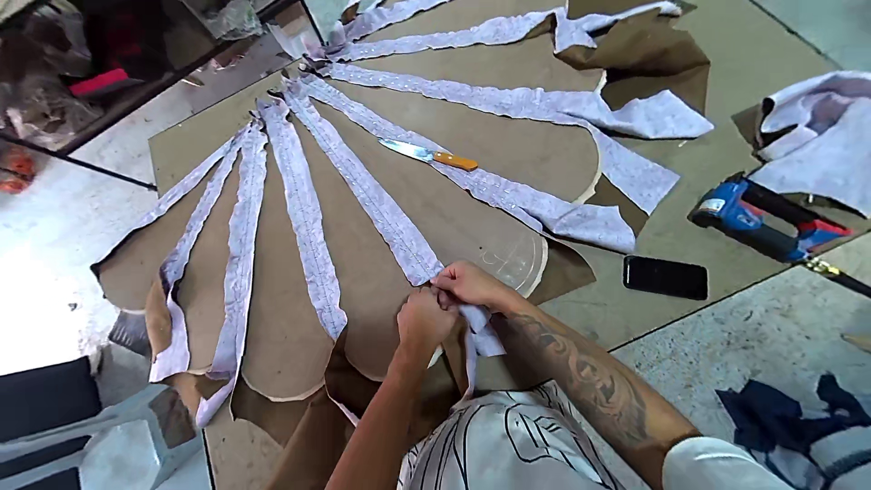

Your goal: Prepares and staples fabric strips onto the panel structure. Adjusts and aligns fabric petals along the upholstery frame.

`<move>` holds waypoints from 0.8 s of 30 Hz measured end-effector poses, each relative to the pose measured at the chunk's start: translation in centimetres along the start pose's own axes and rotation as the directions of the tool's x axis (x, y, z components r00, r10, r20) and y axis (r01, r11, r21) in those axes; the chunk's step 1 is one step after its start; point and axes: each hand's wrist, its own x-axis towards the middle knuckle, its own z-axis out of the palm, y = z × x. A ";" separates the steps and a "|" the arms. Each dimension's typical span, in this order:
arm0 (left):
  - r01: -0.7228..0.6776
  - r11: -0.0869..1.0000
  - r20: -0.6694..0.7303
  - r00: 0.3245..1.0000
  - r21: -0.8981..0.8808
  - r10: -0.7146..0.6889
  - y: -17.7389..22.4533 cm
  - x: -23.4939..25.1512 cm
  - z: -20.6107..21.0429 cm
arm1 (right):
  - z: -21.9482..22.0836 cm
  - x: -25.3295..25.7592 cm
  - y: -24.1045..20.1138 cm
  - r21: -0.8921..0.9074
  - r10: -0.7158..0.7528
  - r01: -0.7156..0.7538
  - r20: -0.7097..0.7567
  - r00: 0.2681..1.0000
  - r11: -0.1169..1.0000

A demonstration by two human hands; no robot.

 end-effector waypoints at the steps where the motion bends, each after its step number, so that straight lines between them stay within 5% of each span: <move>1: 0.016 1.000 0.006 1.000 0.017 -0.016 0.4 0.0 -0.2 | -0.3 -0.4 0.7 -0.022 -0.167 0.166 -0.108 0.980 0.986; 4: -0.028 0.999 -0.060 0.998 -0.032 0.027 0.1 0.0 -0.1 | -1.4 -0.3 3.6 -0.373 -0.529 0.383 -0.472 0.705 0.845; 6: -0.093 0.993 -0.126 0.989 -0.077 0.083 -0.9 0.7 1.2 | -1.9 0.4 4.8 -0.422 -0.521 0.311 -0.618 0.589 0.852; 11: -0.157 0.985 -0.132 0.977 0.076 0.166 -0.4 0.8 1.2 | -1.6 0.7 4.6 -0.354 -0.398 0.208 -0.638 0.659 0.912; 24: -0.140 0.983 -0.412 0.893 0.123 0.179 -0.8 0.2 0.3 | -1.9 0.7 4.7 -0.394 -0.391 0.172 -0.588 0.707 0.903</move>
